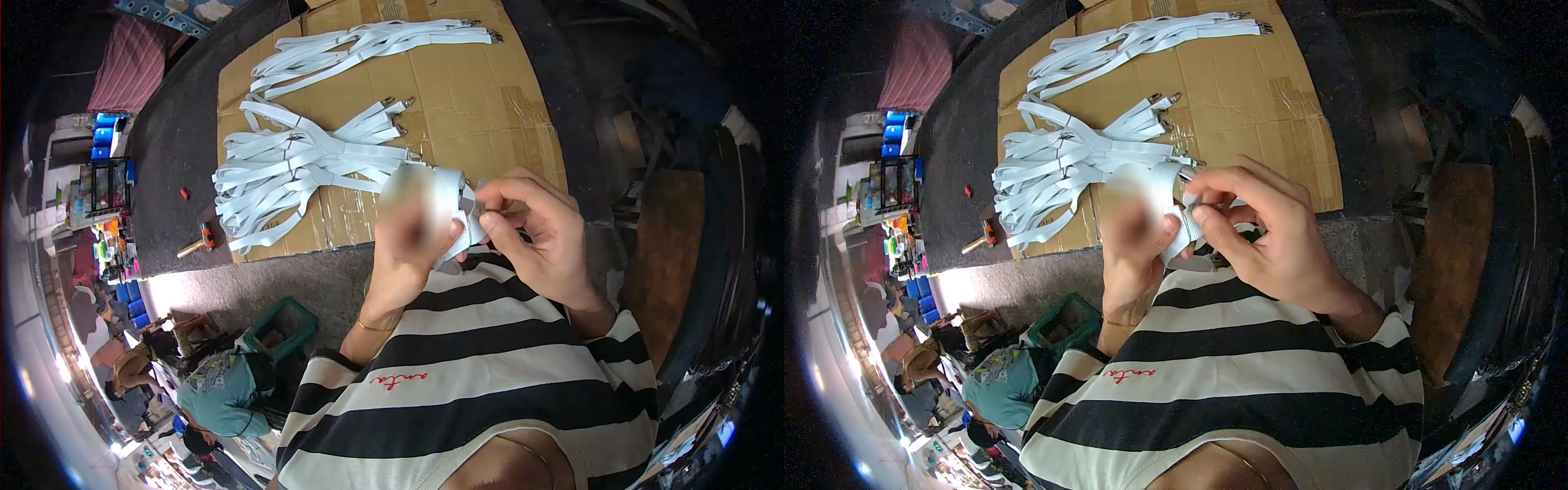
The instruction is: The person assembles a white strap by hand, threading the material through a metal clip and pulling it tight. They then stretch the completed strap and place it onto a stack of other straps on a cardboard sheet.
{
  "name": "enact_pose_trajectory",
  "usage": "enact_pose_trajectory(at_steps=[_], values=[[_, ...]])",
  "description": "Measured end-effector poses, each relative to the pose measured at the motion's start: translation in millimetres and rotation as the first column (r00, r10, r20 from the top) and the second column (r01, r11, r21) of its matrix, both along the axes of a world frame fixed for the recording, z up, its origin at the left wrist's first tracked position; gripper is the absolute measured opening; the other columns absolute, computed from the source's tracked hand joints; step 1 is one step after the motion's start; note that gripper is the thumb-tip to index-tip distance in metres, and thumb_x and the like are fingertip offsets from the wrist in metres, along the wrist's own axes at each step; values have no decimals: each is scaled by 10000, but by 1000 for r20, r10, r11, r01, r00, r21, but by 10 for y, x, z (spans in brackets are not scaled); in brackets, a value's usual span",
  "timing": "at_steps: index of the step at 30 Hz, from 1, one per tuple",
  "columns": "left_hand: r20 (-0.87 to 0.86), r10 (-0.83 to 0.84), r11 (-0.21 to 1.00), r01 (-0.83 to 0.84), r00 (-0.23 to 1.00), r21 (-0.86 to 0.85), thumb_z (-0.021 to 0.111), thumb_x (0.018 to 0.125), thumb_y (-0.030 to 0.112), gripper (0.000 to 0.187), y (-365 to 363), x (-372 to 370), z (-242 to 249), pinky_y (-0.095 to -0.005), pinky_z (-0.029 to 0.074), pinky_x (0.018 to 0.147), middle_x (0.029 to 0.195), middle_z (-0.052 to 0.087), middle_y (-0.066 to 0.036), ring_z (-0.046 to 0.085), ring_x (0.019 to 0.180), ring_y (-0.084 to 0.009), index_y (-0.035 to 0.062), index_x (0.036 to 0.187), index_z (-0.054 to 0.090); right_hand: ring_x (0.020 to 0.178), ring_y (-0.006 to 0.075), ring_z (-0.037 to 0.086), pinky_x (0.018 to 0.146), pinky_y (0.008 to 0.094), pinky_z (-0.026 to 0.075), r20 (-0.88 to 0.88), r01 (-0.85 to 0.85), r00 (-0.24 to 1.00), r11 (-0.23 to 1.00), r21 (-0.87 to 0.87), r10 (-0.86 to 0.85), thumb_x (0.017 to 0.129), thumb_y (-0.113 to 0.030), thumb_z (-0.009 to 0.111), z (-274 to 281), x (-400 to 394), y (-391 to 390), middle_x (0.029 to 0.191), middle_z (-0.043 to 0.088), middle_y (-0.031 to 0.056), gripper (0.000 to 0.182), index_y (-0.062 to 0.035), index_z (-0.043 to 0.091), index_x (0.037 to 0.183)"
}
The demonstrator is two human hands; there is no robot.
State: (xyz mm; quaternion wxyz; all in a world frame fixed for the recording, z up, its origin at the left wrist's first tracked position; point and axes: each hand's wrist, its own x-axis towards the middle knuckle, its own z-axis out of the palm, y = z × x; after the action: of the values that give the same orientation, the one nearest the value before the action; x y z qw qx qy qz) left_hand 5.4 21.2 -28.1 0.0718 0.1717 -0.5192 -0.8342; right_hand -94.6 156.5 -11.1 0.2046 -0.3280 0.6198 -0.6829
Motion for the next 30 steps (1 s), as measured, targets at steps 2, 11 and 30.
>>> enact_pose_trajectory(at_steps=[2,11,30], values=[[-10,-6,1000,6,1000,2,586,875,88,194,11,0,-11,-219,467,576,809,627,-77,568,654,-96,-57,1004,586,742,138,609,601,230,523,-66,21,998,999,36,-19,815,32,580,20,11,15,866,559,99,138,49,574,952],[19,6,998,-5,1000,-59,578,878,74,181,86,-36,28,-227,490,601,849,624,-76,571,705,-97,-57,1003,583,719,162,625,590,244,524,-197,29,980,999,34,-22,798,44,598,20,-11,21,847,551,102,103,49,581,899],[-23,22,999,-21,999,31,580,872,63,141,34,-58,-21,-231,490,591,812,625,-82,577,674,-105,-55,948,586,714,145,619,604,236,524,-205,107,973,994,-13,-108,782,53,599,-60,0,-31,839,560,101,96,47,584,876]])
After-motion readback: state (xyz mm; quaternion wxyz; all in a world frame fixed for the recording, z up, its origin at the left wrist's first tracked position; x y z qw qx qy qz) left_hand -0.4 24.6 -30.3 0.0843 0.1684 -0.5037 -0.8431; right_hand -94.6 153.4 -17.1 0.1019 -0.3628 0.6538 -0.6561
